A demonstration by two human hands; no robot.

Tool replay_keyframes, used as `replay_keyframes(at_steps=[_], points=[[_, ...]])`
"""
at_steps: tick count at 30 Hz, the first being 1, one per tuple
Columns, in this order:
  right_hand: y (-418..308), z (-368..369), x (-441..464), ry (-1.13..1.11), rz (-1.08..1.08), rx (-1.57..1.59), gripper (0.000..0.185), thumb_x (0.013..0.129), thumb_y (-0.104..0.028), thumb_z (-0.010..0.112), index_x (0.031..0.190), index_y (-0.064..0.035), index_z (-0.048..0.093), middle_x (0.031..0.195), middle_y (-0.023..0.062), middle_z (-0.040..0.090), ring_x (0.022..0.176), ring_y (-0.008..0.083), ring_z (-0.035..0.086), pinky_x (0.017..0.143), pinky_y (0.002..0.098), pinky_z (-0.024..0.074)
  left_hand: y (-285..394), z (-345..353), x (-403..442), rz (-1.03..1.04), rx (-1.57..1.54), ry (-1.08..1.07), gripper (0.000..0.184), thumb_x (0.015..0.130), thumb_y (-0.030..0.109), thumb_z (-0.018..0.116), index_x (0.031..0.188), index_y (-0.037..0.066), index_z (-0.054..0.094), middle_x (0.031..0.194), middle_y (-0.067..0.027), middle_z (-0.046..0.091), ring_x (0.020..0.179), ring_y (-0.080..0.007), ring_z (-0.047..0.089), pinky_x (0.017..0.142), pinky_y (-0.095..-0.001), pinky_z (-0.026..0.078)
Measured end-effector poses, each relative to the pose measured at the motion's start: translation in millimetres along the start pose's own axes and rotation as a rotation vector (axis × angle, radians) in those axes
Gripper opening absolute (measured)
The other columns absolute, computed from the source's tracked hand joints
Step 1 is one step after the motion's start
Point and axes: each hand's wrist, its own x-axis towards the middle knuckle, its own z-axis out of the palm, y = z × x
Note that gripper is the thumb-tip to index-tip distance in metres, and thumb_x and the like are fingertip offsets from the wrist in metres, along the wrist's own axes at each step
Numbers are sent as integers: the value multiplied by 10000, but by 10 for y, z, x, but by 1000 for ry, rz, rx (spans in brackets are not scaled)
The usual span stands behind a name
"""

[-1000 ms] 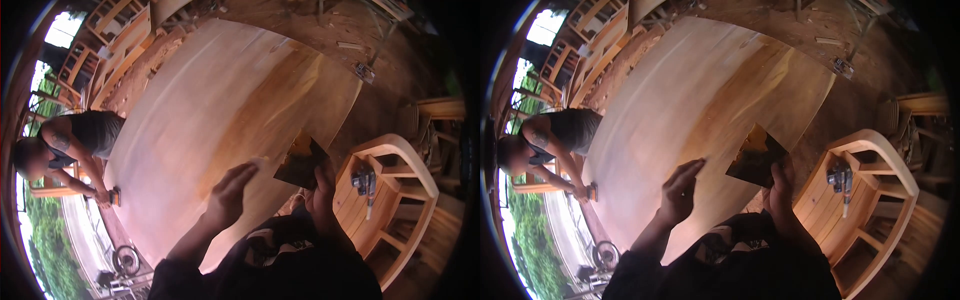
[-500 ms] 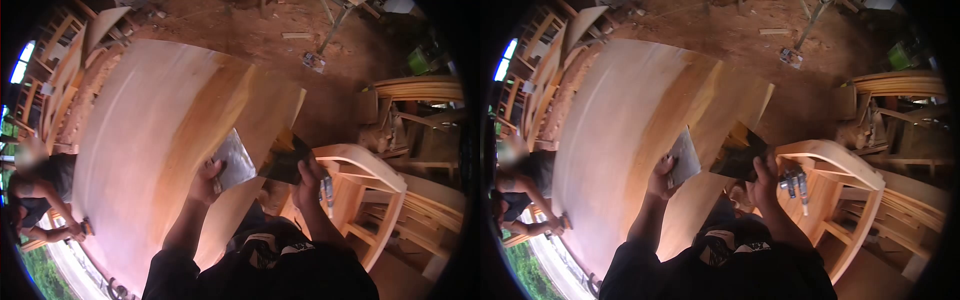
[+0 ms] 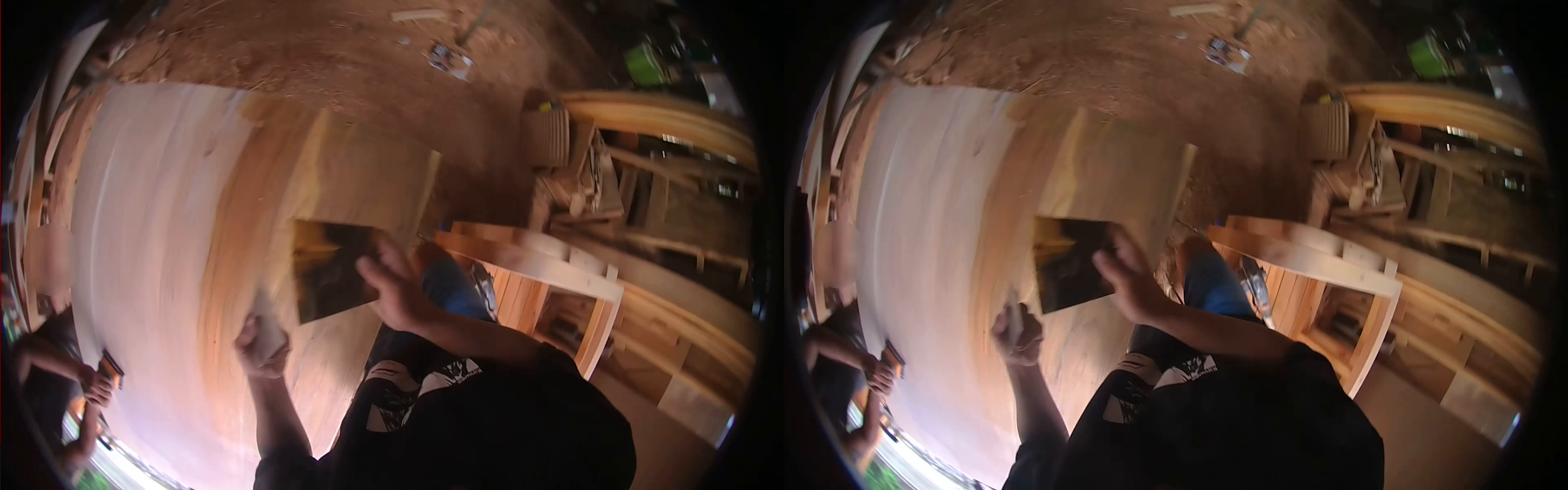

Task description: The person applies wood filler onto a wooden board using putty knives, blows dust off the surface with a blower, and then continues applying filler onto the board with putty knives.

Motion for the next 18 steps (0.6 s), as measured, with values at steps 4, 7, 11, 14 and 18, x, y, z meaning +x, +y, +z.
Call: replay_keyframes(at_steps=[4, 7, 11, 14, 18], points=[[-49, -105, -527, -178, 83, 100, 387, 932, -187, 496, 1290, -61, 419, 1065, 22, 544, 859, 86, 519, 734, 220, 422, 236, 343, -612, 158, 93, 37, 273, 950, 159, 477, 1053, -89, 525, 910, -222, 614, 392, -91, 379, 338, -187, 339], [-304, -456, -384, -63, 55, 204, 354, 930, -180, 497, 1258, -60, 444, 979, 0, 524, 781, 75, 488, 668, 227, 408, 327, 772, -617, 230, 159, 4, 242, 938, 141, 500, 1049, -71, 529, 838, -168, 603, 418, -89, 396, 349, -194, 334], [-1018, -1459, 343, 220, -60, -63, 296, 933, -166, 514, 1207, -56, 494, 985, 32, 554, 813, 101, 519, 690, 246, 441, 135, 1472, 48, 206, 326, 46, 331, 957, 200, 460, 1114, -88, 508, 785, -131, 596, 335, -67, 344, 297, -211, 299], [-1756, -2323, 742, 222, -201, 311, 391, 899, -149, 534, 1270, -47, 461, 1166, 89, 563, 1052, 209, 574, 933, 359, 462, -715, 2215, 857, 175, 502, 177, 407, 886, 212, 566, 1186, -50, 483, 896, -171, 630, 451, -169, 517, 414, -273, 453], [-2453, -3492, 1652, 319, -338, 312, 375, 935, -145, 490, 1269, 11, 421, 1200, 144, 526, 1105, 236, 547, 924, 342, 474, -1925, 3383, 2221, 133, 618, 288, 430, 875, 220, 579, 1206, -36, 479, 858, -153, 643, 556, -216, 626, 516, -310, 560]])
